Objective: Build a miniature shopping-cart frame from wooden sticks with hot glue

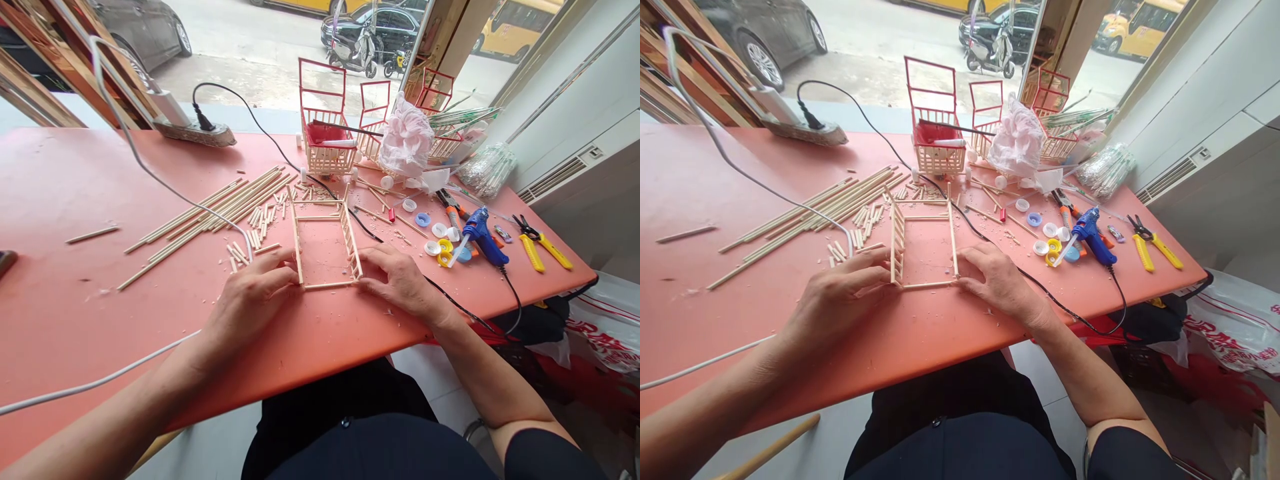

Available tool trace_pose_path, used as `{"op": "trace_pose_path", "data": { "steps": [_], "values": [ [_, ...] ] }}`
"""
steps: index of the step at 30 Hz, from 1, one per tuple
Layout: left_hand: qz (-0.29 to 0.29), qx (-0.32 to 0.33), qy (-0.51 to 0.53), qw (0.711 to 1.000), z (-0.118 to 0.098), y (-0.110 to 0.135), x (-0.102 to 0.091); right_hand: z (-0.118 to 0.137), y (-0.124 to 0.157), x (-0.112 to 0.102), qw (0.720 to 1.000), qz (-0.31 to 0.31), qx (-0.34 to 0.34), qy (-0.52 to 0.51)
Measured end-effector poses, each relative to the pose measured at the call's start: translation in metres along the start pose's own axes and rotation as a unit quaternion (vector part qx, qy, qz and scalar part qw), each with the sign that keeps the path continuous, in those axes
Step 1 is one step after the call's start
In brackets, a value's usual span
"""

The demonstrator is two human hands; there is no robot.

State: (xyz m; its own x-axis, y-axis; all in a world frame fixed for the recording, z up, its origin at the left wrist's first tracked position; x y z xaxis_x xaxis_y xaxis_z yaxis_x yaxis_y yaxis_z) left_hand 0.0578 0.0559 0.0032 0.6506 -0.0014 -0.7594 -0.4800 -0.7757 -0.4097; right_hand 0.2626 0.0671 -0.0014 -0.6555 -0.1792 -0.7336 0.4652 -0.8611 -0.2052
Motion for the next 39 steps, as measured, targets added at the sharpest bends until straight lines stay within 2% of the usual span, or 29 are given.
{"op": "trace_pose_path", "data": {
  "steps": [39],
  "values": [
    [-0.004, 0.016, -0.02, 1.0, -0.0023, -0.0002, -0.0024, -0.0009, 0.0026, 0.0016, 1.0, -0.009, -0.01, 0.02]
  ]
}}
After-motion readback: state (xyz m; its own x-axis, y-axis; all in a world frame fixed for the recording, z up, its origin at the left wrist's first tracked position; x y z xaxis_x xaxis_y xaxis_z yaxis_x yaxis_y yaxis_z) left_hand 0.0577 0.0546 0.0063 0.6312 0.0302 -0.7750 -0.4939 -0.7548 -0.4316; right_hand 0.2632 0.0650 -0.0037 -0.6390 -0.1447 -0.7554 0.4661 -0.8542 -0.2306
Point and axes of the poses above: each hand's wrist, its own y-axis away from the middle knuckle, its own x-axis out of the palm, z = x × y, the point moved 8 cm from there along -y, towards the middle knuckle, and after that the axes turned 4 degrees about -y, right-handed, at the moved point
